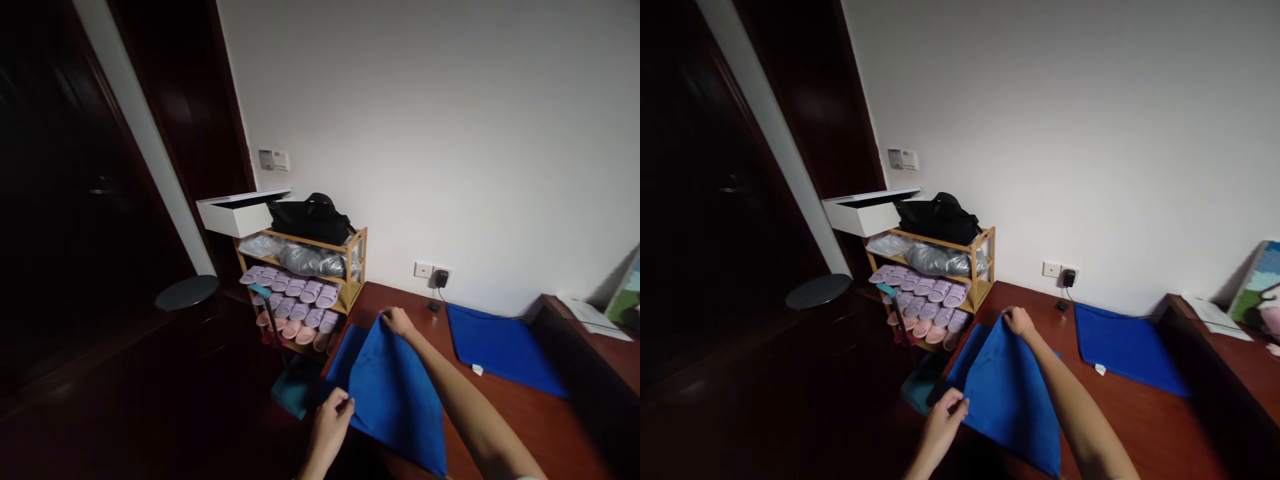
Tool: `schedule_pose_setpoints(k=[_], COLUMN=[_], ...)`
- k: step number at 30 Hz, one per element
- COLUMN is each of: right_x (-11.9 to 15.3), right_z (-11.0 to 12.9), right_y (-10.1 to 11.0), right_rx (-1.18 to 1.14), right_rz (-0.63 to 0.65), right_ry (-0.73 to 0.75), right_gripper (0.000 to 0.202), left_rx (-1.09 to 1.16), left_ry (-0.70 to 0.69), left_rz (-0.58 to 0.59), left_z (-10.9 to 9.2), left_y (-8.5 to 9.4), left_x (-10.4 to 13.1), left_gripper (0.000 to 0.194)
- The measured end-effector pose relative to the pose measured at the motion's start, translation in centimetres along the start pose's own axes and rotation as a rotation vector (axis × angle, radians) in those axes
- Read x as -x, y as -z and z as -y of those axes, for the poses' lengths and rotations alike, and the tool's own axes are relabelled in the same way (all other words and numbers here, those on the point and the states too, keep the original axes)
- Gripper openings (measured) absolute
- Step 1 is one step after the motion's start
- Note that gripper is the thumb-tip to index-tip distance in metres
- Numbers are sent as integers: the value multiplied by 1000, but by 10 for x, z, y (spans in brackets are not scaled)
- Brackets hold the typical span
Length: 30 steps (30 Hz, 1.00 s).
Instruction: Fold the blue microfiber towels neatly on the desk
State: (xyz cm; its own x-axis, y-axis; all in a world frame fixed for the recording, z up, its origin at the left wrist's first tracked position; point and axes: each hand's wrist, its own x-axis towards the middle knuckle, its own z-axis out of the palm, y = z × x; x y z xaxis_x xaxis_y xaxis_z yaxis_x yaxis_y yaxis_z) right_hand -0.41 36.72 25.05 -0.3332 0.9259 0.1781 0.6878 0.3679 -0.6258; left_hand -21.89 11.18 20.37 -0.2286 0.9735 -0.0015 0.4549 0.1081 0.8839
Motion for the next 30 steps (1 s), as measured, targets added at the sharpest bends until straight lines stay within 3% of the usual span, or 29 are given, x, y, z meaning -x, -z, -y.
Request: schedule_pose_setpoints(k=[3, 7, 12, 16, 20, 23, 26, 30], right_x=[-29, -54, -52, -47, -48, -45, -31, 10], right_z=[13, 18, 7, -1, 2, 9, 15, 15], right_y=[-40, -99, -160, -180, -174, -152, -112, -32], right_rx=[42, 75, 91, 83, -1, -80, -141, -178], right_rz=[25, 65, 111, 78, 60, 27, -24, -89], right_ry=[39, 47, -3, -27, 44, 103, 139, 180], right_gripper=[27, 25, 22, 24, 26, 28, 34, 36], left_rx=[-92, -219, -324, -327, -371, -411, -379, -172], left_ry=[44, 110, 112, 85, 21, -9, 5, -59], left_rz=[-68, -121, -188, -239, -237, -231, -174, -148], left_z=[29, 59, 91, 109, 113, 110, 102, 79], left_y=[22, 36, 35, 27, 20, 20, 27, 42], left_x=[-8, -19, -25, -27, -31, -32, -32, -33], left_gripper=[25, 24, 26, 33, 24, 24, 23, 20])
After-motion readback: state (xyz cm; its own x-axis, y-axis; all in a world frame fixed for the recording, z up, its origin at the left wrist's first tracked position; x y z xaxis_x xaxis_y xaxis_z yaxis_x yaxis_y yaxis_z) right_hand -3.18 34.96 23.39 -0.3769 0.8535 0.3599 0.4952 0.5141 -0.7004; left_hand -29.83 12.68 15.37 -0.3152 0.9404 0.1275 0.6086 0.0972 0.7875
